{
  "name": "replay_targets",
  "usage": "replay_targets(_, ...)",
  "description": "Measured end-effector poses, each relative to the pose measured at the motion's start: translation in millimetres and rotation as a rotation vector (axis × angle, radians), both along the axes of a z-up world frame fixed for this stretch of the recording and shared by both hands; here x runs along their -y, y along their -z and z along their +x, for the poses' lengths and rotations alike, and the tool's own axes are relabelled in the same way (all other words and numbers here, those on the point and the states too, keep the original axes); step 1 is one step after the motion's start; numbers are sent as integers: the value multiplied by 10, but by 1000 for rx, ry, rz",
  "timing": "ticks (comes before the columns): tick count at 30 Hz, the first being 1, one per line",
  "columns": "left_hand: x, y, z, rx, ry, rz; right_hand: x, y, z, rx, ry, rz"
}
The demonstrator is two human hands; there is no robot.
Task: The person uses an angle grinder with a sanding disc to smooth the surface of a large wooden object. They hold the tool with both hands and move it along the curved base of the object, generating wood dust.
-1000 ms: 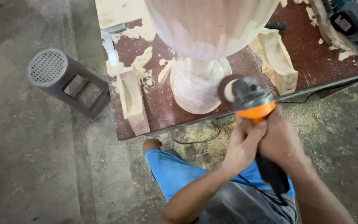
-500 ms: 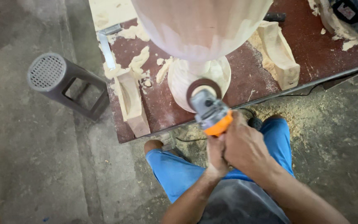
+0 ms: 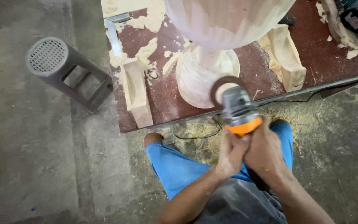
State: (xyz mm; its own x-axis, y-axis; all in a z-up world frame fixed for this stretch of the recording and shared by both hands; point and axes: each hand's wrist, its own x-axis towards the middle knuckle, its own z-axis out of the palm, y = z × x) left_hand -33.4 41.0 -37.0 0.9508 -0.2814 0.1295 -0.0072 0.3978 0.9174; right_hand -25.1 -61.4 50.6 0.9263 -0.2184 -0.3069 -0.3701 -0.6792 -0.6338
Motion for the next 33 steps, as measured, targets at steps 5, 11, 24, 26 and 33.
replay_targets(5,-135,345,-3,-286,-208,-199,-345,45,136,34,-270,-206)
replay_targets(11,-73,677,-55,-139,-214,-311,-293,207,120,79,-242,-177)
replay_targets(24,422,579,97,-30,46,-358,228,411,44,170,21,-134)
replay_targets(26,444,413,125,42,56,7,304,333,17,117,105,-108)
replay_targets(33,168,-68,-79,233,-31,-79,244,93,-155,307,-87,-170)
